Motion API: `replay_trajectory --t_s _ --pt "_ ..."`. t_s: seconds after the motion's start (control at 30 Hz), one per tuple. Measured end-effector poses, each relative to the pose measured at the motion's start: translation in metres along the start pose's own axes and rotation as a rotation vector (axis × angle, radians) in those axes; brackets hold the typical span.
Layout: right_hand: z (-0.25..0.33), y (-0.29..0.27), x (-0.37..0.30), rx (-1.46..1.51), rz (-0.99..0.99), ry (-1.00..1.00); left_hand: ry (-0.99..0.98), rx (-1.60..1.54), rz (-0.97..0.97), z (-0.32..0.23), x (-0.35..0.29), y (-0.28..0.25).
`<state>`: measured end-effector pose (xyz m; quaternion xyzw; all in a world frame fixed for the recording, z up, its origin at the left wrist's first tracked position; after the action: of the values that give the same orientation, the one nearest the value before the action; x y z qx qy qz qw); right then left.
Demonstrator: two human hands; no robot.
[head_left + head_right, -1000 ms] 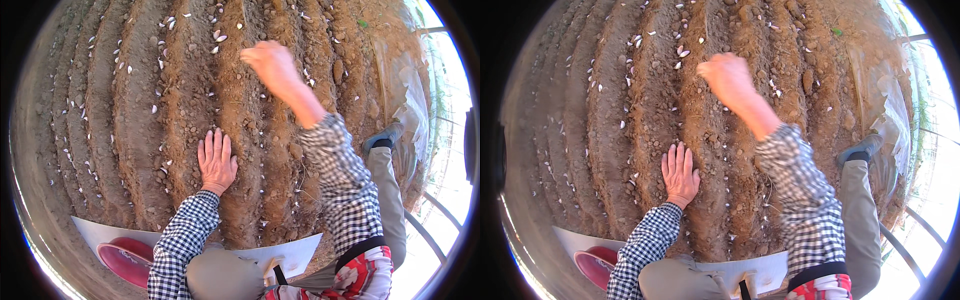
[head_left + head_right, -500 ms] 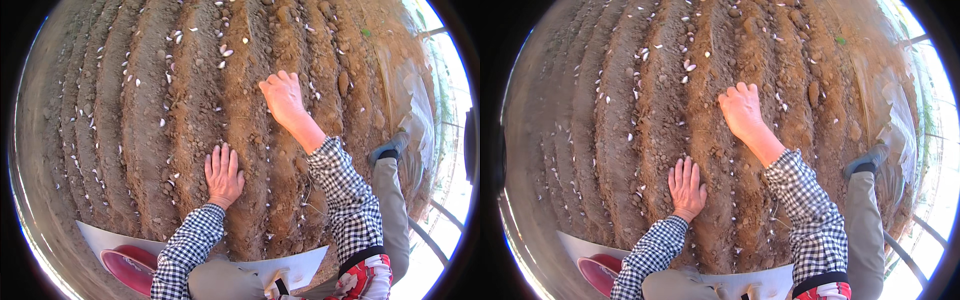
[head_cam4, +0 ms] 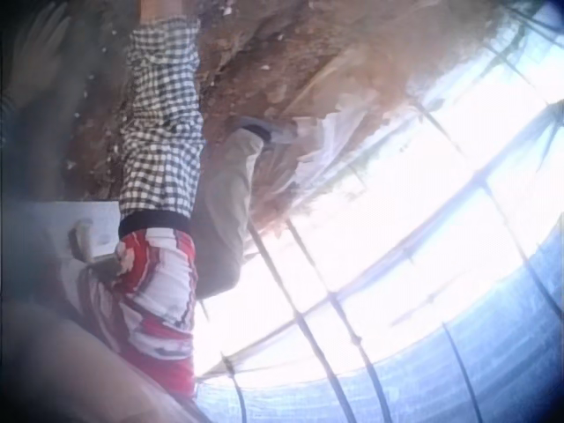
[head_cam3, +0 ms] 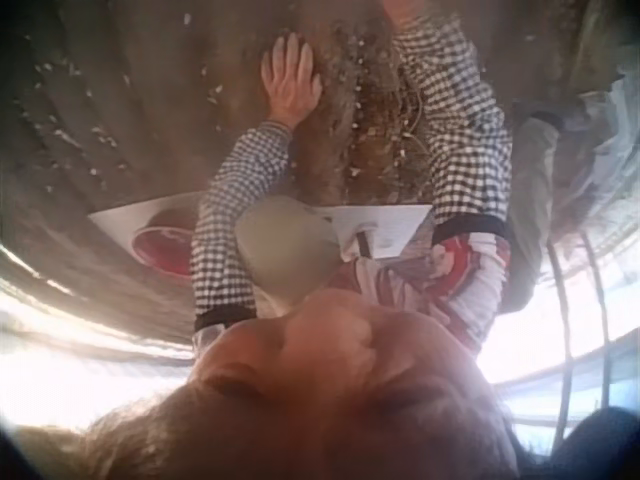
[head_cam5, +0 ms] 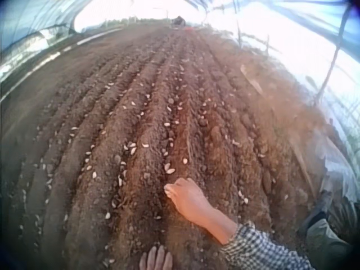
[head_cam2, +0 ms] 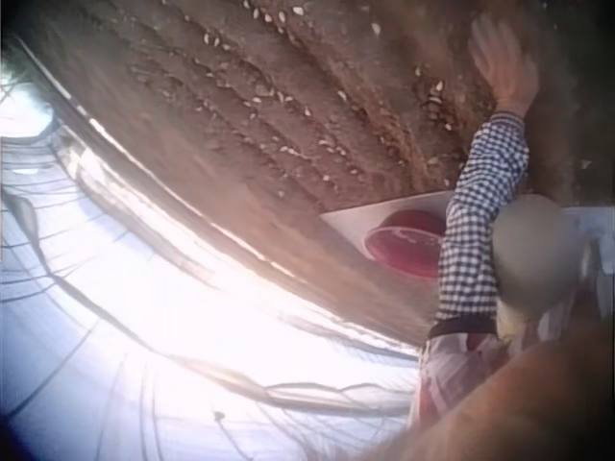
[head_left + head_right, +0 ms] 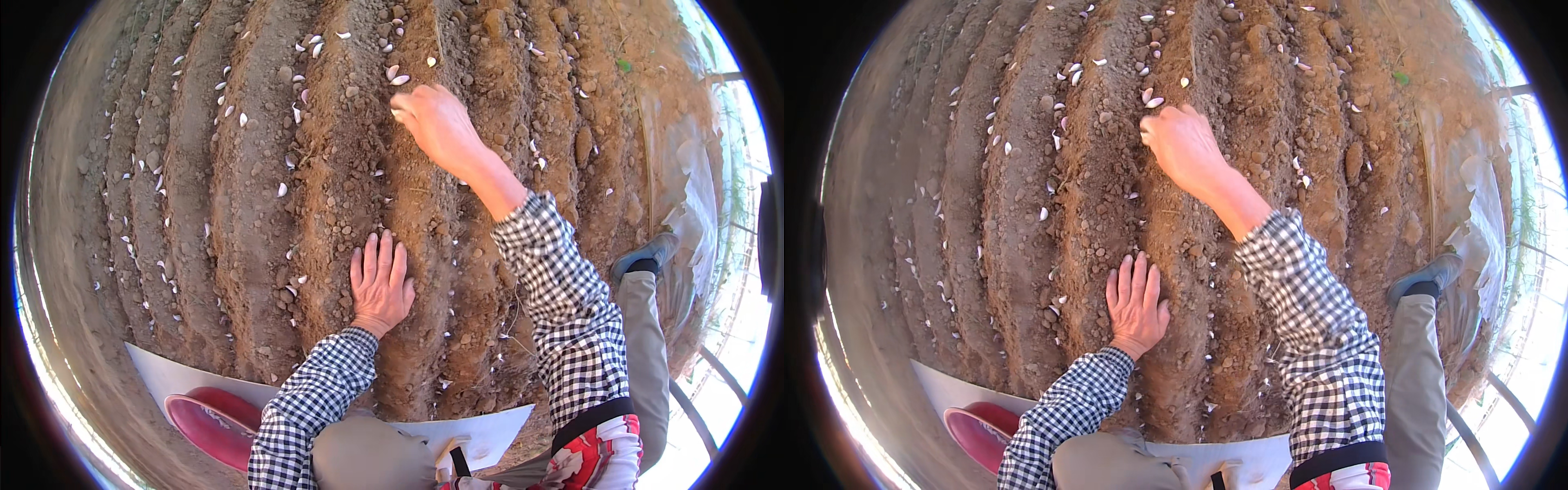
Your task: The person places small white seeds into prepared soil furrows by hand, spacing them along the rows. A red bowl containing seeds sits nearby, and the person occasionally reaches into it to continue planting.
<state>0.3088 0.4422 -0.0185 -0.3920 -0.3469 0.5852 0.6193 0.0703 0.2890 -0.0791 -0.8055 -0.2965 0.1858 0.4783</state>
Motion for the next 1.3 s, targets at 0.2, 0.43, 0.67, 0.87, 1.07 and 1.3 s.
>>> replay_trajectory --t_s 0.2,0.43,0.67,0.87,1.07,1.3 --pt "0.006 0.002 -0.027 0.515 0.002 0.069 -0.004 -0.012 -0.002 0.002 -0.001 0.0" --pt "0.01 0.003 -0.026 0.272 -0.142 0.004 -0.009 -0.021 0.001 0.001 0.0 0.001" --pt "0.01 0.043 -0.001 -0.268 -0.125 -0.092 -0.024 -0.031 0.025 0.0 0.0 -0.001" --pt "0.016 0.039 0.014 -0.537 0.107 -0.047 -0.028 -0.019 0.017 0.004 -0.003 -0.001" --pt "-0.016 0.009 0.055 -0.643 -0.113 -0.112 0.003 -0.038 -0.003 0.0 0.001 0.002" --pt "-0.034 -0.044 0.003 0.024 -0.219 0.066 0.015 -0.033 -0.015 0.003 -0.002 0.001"
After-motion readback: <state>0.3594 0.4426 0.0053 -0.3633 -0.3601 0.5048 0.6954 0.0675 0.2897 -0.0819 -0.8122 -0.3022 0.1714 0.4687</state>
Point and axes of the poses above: each hand's wrist, its own x-axis towards the middle knuckle, its own y-axis out of the palm, z = x × y, the point moved 3 cm from there along x, towards the middle knuckle, and after that the axes turned 2 degrees about z, right-handed, at the moved point
